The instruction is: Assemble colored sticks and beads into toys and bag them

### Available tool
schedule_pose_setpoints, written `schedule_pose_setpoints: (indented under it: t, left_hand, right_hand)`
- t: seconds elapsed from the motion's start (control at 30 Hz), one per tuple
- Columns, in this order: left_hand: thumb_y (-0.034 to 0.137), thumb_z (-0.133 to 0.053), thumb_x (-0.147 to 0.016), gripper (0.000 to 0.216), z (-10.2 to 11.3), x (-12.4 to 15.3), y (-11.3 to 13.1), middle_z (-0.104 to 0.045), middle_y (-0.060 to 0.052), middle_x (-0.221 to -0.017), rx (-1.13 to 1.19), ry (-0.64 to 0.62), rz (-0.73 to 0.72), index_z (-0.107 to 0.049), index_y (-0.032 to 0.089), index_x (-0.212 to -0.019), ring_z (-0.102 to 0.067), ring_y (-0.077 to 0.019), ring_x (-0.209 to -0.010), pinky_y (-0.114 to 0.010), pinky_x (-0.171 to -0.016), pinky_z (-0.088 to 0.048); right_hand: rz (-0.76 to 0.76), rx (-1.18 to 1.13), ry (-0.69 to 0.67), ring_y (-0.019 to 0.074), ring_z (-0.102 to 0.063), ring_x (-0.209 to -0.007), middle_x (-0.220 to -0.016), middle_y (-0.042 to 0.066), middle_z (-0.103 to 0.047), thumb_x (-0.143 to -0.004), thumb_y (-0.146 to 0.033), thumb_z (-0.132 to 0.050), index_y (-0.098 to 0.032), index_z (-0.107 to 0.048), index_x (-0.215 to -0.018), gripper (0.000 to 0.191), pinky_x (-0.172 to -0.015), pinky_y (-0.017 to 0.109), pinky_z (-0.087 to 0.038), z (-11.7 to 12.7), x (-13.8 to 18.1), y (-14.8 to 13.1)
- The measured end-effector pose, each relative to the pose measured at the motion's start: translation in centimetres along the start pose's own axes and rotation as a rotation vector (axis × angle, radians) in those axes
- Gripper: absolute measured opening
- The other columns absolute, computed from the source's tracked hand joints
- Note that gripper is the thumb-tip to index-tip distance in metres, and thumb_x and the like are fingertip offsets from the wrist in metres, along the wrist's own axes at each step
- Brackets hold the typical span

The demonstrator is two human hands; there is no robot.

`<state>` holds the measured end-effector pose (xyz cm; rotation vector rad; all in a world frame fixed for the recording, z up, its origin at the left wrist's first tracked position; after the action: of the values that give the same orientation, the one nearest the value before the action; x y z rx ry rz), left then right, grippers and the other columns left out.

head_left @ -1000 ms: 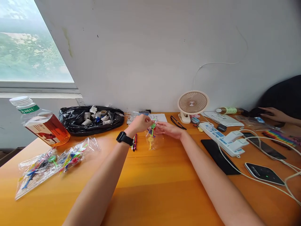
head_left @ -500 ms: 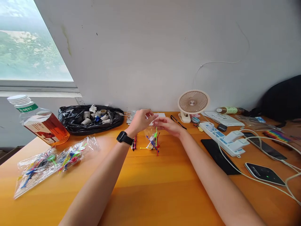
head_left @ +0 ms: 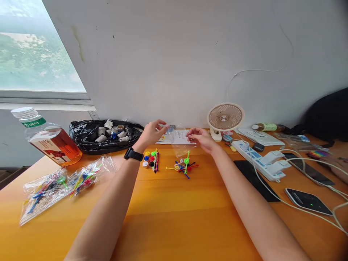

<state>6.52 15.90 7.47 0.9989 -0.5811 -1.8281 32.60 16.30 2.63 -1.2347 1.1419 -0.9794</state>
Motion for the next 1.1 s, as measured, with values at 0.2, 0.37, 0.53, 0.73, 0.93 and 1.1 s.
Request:
schedule_pose_setpoints:
  t: [0.2, 0.37, 0.53, 0.73, 0.93, 1.1]
  left_hand:
    - [0.042, -0.067, -0.088, 0.027, 1.0, 0.5, -3.6, -0.079, -0.006, -0.09, -0.293, -0.267, -0.027, -0.081, 0.02, -0.095, -0.068, -0.019, -0.079, -0.027, -0.07, -0.048]
    - [0.044, -0.074, -0.081, 0.031, -0.2, 1.1, -5.6, -0.079, -0.005, -0.095, -0.391, -0.472, 0.01, -0.082, 0.02, -0.1, -0.071, -0.0191, -0.082, -0.025, -0.07, -0.049]
    - [0.049, -0.086, -0.068, 0.042, -2.1, 1.7, -4.6, -0.077, -0.005, -0.105, -0.487, -0.589, 0.036, -0.082, 0.022, -0.101, -0.071, -0.0206, -0.088, -0.025, -0.07, -0.048]
    - [0.049, -0.089, -0.062, 0.049, -2.8, 2.3, -5.0, -0.076, -0.004, -0.105, -0.557, -0.671, 0.094, -0.08, 0.024, -0.103, -0.069, -0.0194, -0.084, -0.024, -0.065, -0.046]
    - [0.041, -0.087, -0.059, 0.036, -3.4, 2.2, -5.8, -0.075, -0.002, -0.09, -0.451, -0.673, 0.105, -0.082, 0.025, -0.091, -0.065, -0.0178, -0.073, -0.024, -0.059, -0.042]
    - [0.04, -0.085, -0.059, 0.031, -3.4, 2.2, -6.5, -0.075, -0.001, -0.082, -0.425, -0.694, 0.138, -0.081, 0.024, -0.086, -0.061, -0.0159, -0.063, -0.025, -0.054, -0.039]
  right_hand:
    - [-0.058, 0.002, 0.103, 0.0176, -0.073, -0.092, -0.113, 0.008, -0.076, -0.081, -0.029, -0.081, -0.023, -0.075, -0.109, 0.03, -0.082, 0.031, -0.061, 0.3, -0.5, 0.7]
    - [-0.067, 0.644, -0.065, 0.0177, -0.069, -0.079, -0.102, 0.008, -0.077, -0.087, -0.039, -0.076, -0.018, -0.076, -0.102, 0.025, -0.068, 0.028, -0.053, -0.2, 0.1, 0.2]
    - [-0.241, 1.059, -0.48, 0.0191, -0.066, -0.067, -0.073, 0.005, -0.074, -0.085, -0.05, -0.077, -0.017, -0.069, -0.079, 0.034, -0.061, 0.028, -0.044, -2.9, 1.8, 0.0]
    - [-0.313, 1.167, -0.532, 0.0182, -0.066, -0.07, -0.082, 0.006, -0.077, -0.074, -0.032, -0.085, -0.017, -0.069, -0.087, 0.026, -0.058, 0.026, -0.04, -3.9, 2.4, 0.3]
    - [-0.165, 0.87, -0.386, 0.0152, -0.058, -0.057, -0.064, -0.001, -0.069, -0.071, -0.036, -0.085, -0.021, -0.061, -0.084, 0.032, -0.055, 0.026, -0.039, -3.0, 1.8, -1.0]
    - [-0.014, 0.584, -0.276, 0.015, -0.058, -0.059, -0.066, -0.003, -0.066, -0.072, -0.045, -0.085, -0.022, -0.059, -0.092, 0.039, -0.057, 0.026, -0.042, -5.3, 1.6, -1.4]
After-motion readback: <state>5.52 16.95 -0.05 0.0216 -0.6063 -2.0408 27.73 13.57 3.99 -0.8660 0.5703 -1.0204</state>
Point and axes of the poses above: each hand's wrist, its own x-axis away from the middle knuckle, its own z-axis out of the back of the hand, y = z × x, the point moved 5 cm from there along -x, towards the middle knuckle
